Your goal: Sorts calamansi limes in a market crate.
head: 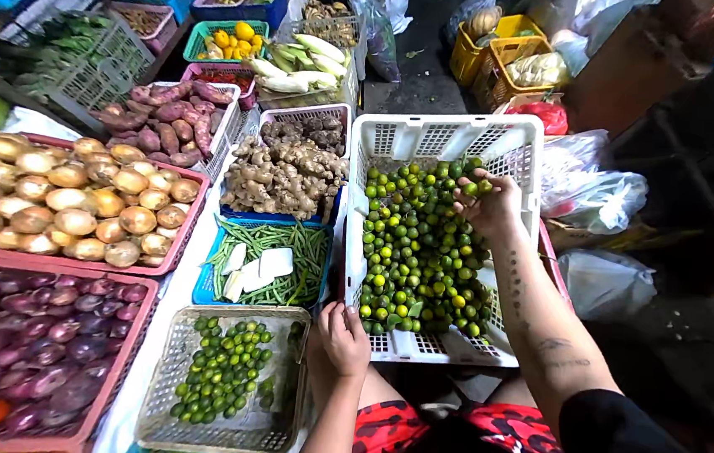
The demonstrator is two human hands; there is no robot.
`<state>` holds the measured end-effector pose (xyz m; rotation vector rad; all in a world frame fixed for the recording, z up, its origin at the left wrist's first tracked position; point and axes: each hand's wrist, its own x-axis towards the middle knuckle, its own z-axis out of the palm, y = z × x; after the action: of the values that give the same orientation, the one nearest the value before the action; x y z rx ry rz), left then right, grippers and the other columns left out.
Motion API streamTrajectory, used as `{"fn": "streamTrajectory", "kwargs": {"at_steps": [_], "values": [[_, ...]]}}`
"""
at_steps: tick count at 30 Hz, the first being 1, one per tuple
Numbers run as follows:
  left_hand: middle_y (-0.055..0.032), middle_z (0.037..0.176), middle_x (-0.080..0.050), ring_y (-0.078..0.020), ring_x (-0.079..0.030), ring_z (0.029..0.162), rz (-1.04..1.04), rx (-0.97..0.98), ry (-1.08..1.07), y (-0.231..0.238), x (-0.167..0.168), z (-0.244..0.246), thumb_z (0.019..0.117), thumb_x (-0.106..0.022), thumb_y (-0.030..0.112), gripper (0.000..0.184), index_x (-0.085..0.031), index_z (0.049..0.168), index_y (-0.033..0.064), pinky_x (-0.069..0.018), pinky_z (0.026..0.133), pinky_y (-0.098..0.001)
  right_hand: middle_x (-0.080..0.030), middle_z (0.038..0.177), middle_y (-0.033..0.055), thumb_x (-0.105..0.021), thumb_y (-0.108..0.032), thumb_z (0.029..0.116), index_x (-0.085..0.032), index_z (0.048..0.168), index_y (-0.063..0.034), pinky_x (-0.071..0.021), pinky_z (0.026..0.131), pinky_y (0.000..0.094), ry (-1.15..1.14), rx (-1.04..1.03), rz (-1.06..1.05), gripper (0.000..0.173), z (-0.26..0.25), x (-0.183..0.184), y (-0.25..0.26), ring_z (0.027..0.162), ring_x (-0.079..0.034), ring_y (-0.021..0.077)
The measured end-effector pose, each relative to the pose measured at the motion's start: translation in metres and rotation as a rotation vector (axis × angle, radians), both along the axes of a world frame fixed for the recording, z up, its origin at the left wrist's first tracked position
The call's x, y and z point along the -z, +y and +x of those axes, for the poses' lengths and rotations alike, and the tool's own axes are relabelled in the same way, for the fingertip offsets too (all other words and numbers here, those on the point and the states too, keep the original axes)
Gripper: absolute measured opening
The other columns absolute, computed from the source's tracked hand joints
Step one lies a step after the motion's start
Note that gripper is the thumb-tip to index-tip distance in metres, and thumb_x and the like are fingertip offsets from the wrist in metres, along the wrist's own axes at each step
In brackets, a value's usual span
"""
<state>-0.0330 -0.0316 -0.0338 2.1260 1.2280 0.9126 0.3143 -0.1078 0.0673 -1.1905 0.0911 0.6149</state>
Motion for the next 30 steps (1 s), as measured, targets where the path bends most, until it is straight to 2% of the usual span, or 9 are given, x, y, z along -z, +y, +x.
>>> {"fn": "streamTrajectory", "kwargs": {"at_steps": [3,5,9,13,17,19,22,26,30], "values": [[-0.0178,0.121,-0.066,-0.0247,-0.064,0.114,0.006,0.005,0.000,0.002,0.001,0.002,0.1027,-0.052,0.026,0.034,-0.072,0.107,-0.0011,-0.0524,0.101,-0.0356,-0.060,0.080,-0.0022,-0.038,-0.046,0.1088,-0.057,0.114,-0.0188,-0.0521,0.056,0.0286,-0.010,0.030,-0.008,0.033,0.021,-0.007,0.020,0.062,-0.059,0.0113],[-0.0177,0.120,-0.066,-0.0242,-0.064,0.113,0.000,0.007,0.010,0.002,0.001,0.001,0.1027,-0.052,0.025,0.034,-0.072,0.107,-0.0014,-0.0525,0.101,-0.0354,-0.050,0.064,-0.0055,-0.034,-0.054,0.1098,-0.055,0.097,-0.0173,-0.0390,0.041,0.0219,-0.114,-0.056,-0.084,0.044,0.026,-0.008,0.039,0.045,-0.043,0.0058],[-0.0165,0.120,-0.066,-0.0242,-0.063,0.115,-0.005,0.001,0.010,0.002,-0.001,0.001,0.1025,-0.052,0.026,0.033,-0.072,0.107,-0.0005,-0.0518,0.102,-0.0353,-0.039,0.054,-0.0076,-0.017,-0.064,0.1072,-0.049,0.084,-0.0205,-0.0314,0.037,0.0204,-0.089,-0.332,0.096,0.059,0.011,-0.018,0.058,0.039,-0.034,0.0049],[-0.0153,0.120,-0.067,-0.0230,-0.064,0.114,0.008,-0.011,0.004,0.002,-0.002,0.002,0.1019,-0.054,0.025,0.032,-0.073,0.107,0.0005,-0.0518,0.102,-0.0341,-0.049,0.067,-0.0056,-0.002,-0.076,0.0976,-0.057,0.094,-0.0250,-0.0407,0.048,0.0242,0.021,-0.642,0.378,0.075,-0.024,-0.031,0.042,0.053,-0.047,0.0086],[-0.0166,0.121,-0.066,-0.0239,-0.064,0.115,0.000,0.006,0.033,0.001,-0.005,0.000,0.1031,-0.052,0.025,0.033,-0.072,0.109,-0.0006,-0.0519,0.102,-0.0353,-0.057,0.081,-0.0008,-0.015,-0.041,0.1071,-0.061,0.125,-0.0228,-0.0431,0.049,0.0222,-0.012,-0.630,0.409,0.053,-0.050,-0.056,0.000,0.057,-0.051,0.0093],[-0.0177,0.122,-0.066,-0.0247,-0.064,0.115,0.006,0.013,0.035,0.003,-0.003,0.001,0.1035,-0.051,0.026,0.034,-0.072,0.110,-0.0014,-0.0513,0.103,-0.0366,-0.056,0.075,-0.0005,-0.017,-0.040,0.1108,-0.062,0.126,-0.0170,-0.0418,0.045,0.0195,-0.072,-0.574,0.391,0.053,-0.057,-0.066,-0.023,0.052,-0.048,0.0070],[-0.0184,0.124,-0.066,-0.0263,-0.063,0.117,-0.015,0.014,0.063,0.001,-0.004,0.001,0.1044,-0.052,0.026,0.035,-0.071,0.112,-0.0024,-0.0503,0.104,-0.0385,-0.058,0.071,-0.0033,-0.018,-0.040,0.1119,-0.064,0.117,-0.0148,-0.0392,0.043,0.0181,-0.440,-0.314,0.081,0.052,-0.061,-0.074,-0.066,0.047,-0.045,0.0037],[-0.0200,0.124,-0.065,-0.0288,-0.062,0.118,-0.032,0.009,0.047,0.000,-0.002,0.001,0.1048,-0.051,0.025,0.035,-0.070,0.112,-0.0038,-0.0491,0.105,-0.0411,-0.059,0.077,0.0018,-0.030,-0.044,0.1123,-0.063,0.111,-0.0084,-0.0522,0.055,0.0344,-0.823,0.205,-0.550,0.048,-0.048,-0.053,-0.139,0.058,-0.056,0.0131],[-0.0186,0.124,-0.065,-0.0280,-0.062,0.118,-0.036,0.006,0.059,0.001,-0.002,0.001,0.1052,-0.051,0.026,0.036,-0.070,0.112,-0.0022,-0.0492,0.104,-0.0410,-0.066,0.116,0.0200,-0.063,-0.056,0.0975,-0.070,0.126,-0.0098,-0.0495,0.092,0.0593,-0.749,0.091,-1.027,0.055,-0.055,-0.027,-0.166,0.105,-0.063,0.0353]]}}
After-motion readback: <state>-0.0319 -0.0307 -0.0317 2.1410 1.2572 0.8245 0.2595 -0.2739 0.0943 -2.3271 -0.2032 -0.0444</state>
